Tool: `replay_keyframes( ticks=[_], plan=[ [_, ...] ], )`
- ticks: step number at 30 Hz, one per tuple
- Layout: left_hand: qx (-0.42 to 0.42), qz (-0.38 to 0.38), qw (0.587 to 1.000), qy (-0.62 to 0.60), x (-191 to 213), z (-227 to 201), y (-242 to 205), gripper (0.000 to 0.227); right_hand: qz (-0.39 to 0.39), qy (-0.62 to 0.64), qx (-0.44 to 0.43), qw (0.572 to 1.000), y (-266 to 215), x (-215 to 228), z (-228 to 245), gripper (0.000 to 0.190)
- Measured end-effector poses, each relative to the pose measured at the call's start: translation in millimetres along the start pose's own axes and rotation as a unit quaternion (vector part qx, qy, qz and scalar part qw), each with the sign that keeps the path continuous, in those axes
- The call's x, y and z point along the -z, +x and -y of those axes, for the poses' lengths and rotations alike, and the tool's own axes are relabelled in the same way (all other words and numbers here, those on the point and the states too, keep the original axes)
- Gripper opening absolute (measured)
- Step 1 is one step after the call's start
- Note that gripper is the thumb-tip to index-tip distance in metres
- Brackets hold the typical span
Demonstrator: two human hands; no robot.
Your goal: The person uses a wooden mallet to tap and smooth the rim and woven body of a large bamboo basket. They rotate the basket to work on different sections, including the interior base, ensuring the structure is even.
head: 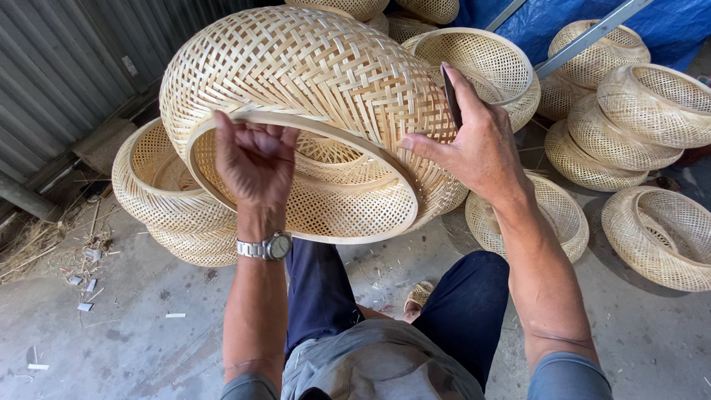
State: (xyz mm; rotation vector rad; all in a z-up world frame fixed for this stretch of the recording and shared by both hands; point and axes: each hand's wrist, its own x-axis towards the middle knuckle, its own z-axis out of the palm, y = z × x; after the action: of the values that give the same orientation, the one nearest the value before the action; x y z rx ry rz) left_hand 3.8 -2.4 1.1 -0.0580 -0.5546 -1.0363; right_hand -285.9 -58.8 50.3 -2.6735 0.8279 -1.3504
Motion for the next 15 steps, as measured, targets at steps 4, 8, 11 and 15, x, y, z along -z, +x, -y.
replay_keyframes(
  ticks=[4,8,11,15],
  plan=[
    [0.014,0.036,0.996,-0.076,7,-6,11,0.025,-0.011,0.001,-0.004,1.0,-3,-3,-1,0.093],
    [0.021,-0.039,0.999,-0.026,13,-4,17,0.015,-0.033,-0.006,-0.007,0.999,-10,-3,-2,0.093],
    [0.041,-0.02,0.999,-0.029,13,-1,33,0.016,-0.068,-0.01,-0.025,0.997,-16,-7,-6,0.099],
    [0.058,0.004,0.998,0.007,10,2,56,0.014,-0.081,0.082,-0.082,0.99,-28,-28,-16,0.098]
  ],
)
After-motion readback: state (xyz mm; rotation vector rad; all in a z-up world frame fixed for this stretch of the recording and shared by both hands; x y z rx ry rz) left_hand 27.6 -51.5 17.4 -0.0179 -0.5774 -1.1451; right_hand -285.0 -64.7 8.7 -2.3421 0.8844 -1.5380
